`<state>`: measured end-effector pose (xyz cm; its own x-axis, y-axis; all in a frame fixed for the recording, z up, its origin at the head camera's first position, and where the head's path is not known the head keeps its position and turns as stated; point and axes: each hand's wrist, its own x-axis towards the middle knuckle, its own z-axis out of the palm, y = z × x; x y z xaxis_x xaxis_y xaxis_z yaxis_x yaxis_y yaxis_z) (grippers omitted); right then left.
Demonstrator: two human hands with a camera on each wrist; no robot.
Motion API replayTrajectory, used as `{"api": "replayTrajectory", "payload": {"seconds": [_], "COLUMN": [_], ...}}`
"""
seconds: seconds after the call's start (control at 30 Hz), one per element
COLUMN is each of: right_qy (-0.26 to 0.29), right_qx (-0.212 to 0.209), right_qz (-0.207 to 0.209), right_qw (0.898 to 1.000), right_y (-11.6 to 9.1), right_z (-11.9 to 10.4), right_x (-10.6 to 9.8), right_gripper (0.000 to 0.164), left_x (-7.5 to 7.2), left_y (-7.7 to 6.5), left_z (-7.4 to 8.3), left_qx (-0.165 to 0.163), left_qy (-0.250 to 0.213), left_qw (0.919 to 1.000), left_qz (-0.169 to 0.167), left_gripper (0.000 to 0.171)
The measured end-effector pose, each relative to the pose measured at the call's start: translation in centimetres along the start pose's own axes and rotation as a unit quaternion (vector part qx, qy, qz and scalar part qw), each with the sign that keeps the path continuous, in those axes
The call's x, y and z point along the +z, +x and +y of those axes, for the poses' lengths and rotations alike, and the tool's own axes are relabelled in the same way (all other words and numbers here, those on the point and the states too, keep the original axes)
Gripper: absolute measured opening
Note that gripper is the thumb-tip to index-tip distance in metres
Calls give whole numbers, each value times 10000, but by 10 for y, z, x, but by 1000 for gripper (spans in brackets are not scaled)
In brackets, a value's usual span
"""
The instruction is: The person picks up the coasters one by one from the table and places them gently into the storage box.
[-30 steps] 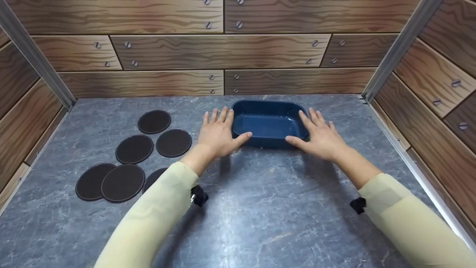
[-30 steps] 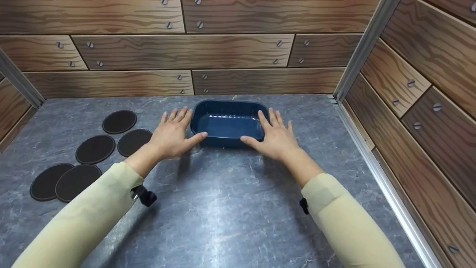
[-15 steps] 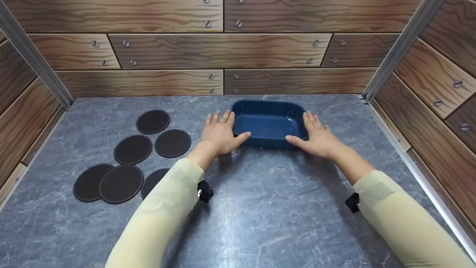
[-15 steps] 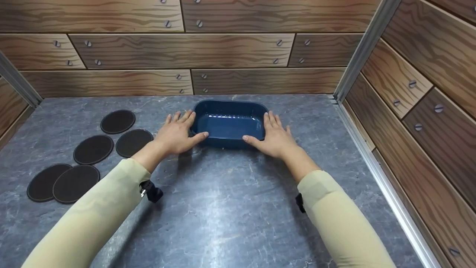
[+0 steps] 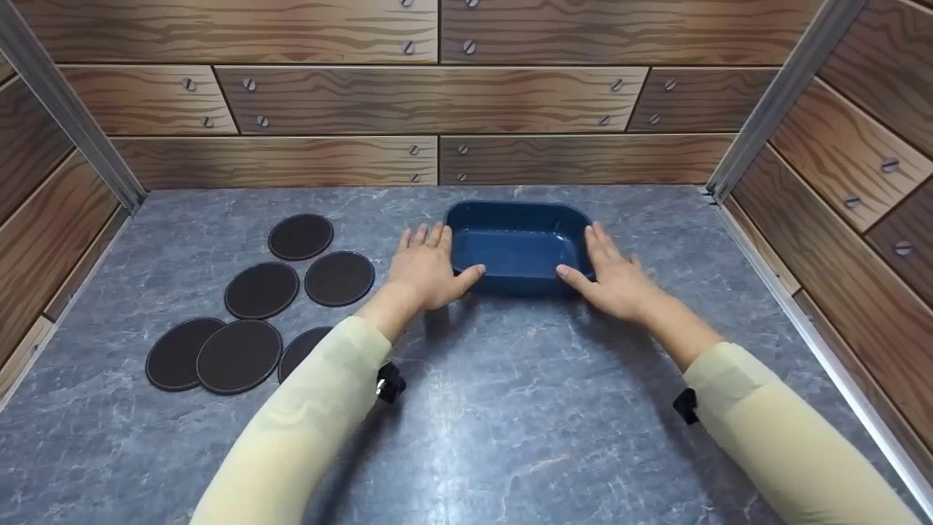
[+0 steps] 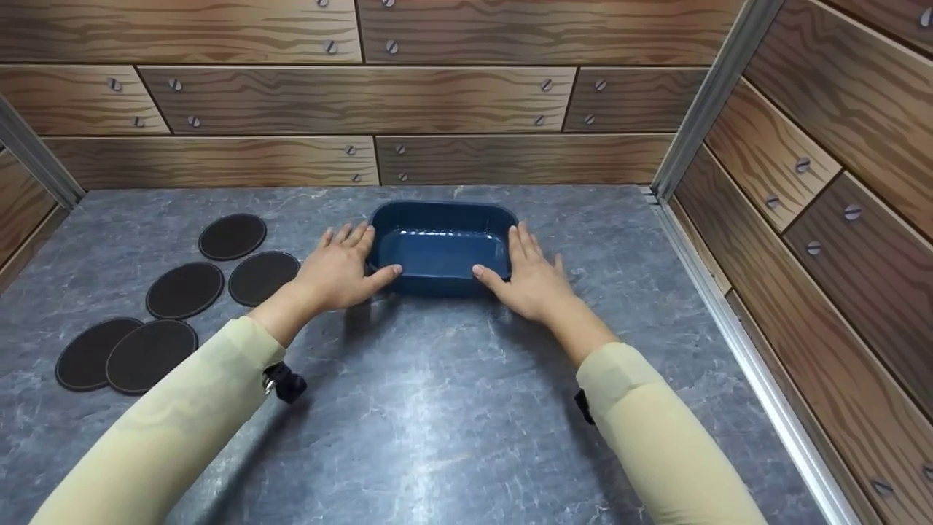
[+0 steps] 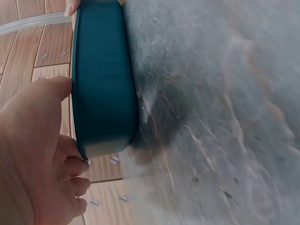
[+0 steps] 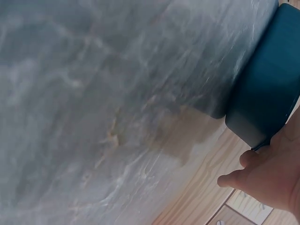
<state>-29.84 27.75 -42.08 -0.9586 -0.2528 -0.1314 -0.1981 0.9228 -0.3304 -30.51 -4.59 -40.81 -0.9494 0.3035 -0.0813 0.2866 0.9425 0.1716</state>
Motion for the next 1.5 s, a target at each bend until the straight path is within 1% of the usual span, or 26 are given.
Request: {"api": "replayTrajectory", "payload": {"seconds": [0.17,0.43,0.7,0.93,1.1,1.27,1.5], "right_qy": [2,3,74,232,258,281,267], "right_qx": [-90,-186,-247,-403,-513,-501,-491], "right_qz": [-13,-29,-8,16,60,58,46], "right_qw": [10000,9998,9997,9989,9983,9983,9984], "right_y": [-5,-16,-27,-38,-45,-52,-67], "right_z": [-11,-23,-32,-41,-44,-48,-54], "right_x": [5,13,23,29,31,32,38], "right_gripper": [105,107,109,109,109,108,109], "left_x": [1,3,8,15,15,14,17], "left_y": [-16,-41,-67,-88,-98,-107,-122], "left_z": [-7,-15,-19,-23,-23,-22,-23], "left_qx": [0,55,93,97,153,215,290], "left_qy": [-89,-439,-351,-153,-120,-125,-180], "left_qw": [10000,9990,9991,9990,9987,9980,9977], "left_qz": [-9,79,209,401,481,585,593], "left_gripper": [100,100,99,92,92,92,91]}}
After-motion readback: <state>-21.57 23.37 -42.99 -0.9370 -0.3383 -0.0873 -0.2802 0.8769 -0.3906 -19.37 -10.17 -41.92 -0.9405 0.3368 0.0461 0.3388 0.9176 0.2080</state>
